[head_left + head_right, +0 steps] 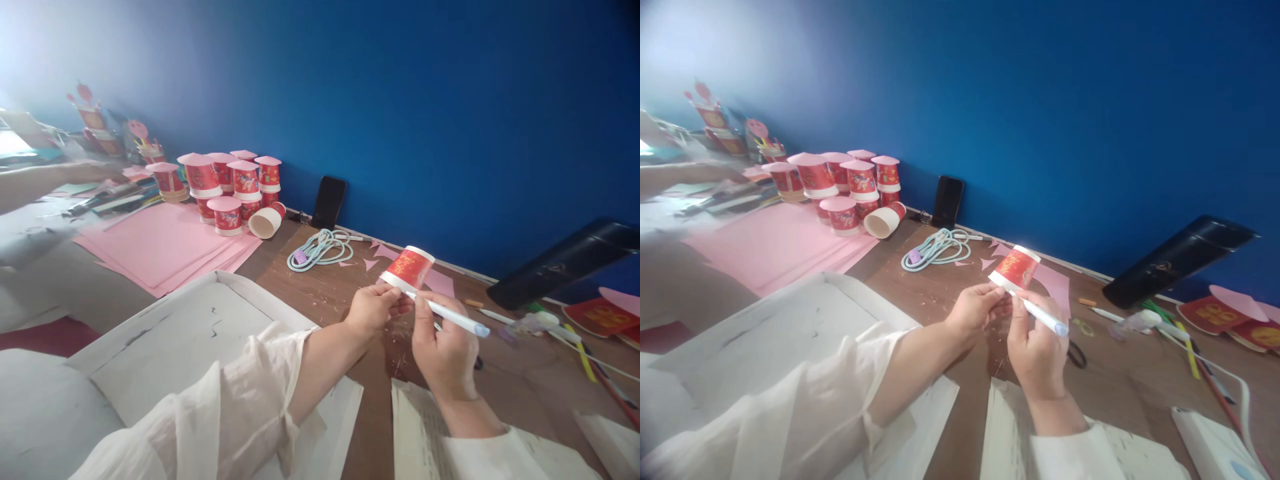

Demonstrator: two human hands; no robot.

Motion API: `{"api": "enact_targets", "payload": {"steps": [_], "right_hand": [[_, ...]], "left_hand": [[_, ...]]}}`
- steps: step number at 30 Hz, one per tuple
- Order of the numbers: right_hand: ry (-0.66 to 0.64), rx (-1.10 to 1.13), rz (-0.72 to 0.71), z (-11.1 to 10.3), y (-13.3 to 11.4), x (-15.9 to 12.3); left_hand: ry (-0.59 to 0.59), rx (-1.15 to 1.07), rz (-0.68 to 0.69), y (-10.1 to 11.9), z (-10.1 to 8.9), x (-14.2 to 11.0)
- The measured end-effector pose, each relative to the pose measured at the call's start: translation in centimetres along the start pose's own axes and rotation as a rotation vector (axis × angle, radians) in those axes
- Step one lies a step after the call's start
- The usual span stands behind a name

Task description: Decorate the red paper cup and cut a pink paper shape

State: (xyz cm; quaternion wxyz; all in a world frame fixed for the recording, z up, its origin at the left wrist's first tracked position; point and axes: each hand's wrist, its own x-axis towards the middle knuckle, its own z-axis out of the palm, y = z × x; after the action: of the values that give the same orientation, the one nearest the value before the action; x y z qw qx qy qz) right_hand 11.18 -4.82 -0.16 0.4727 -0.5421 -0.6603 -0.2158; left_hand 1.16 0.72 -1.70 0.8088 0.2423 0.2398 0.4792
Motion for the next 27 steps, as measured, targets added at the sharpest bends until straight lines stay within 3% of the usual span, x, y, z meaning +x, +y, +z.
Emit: {"api": "enact_targets", "payload": {"steps": [3,6,9,12,17,23,27], "right_hand": [[0.096,0.087,0.135,-0.2,0.0,0.1],[0.179,0.25,0.44,-0.1,1.1,0.0],[0.202,0.417,0.757,0.5,2.8,-0.2],[0.2,0.665,0.919,1.2,3.8,-0.3],[0.121,0.924,0.981,1.6,3.1,-0.1],[0.039,0.849,0.971,1.1,2.1,0.7],[0.092,0.832,0.939,1.1,2.2,0.7]], "left_hand": [[0.016,-0.065,-0.013,0.5,0.3,-0.5],[0.019,-0.109,-0.044,1.0,0.7,-0.9],[-0.049,-0.12,-0.092,1.2,0.8,-1.3],[-0.112,-0.114,-0.134,1.2,0.8,-1.6],[-0.129,-0.056,-0.196,1.4,0.8,-1.8],[-0.148,0.009,-0.198,1.4,1.3,-2.3],[-0.218,0.027,-0.184,1.1,1.4,-2.5]]}}
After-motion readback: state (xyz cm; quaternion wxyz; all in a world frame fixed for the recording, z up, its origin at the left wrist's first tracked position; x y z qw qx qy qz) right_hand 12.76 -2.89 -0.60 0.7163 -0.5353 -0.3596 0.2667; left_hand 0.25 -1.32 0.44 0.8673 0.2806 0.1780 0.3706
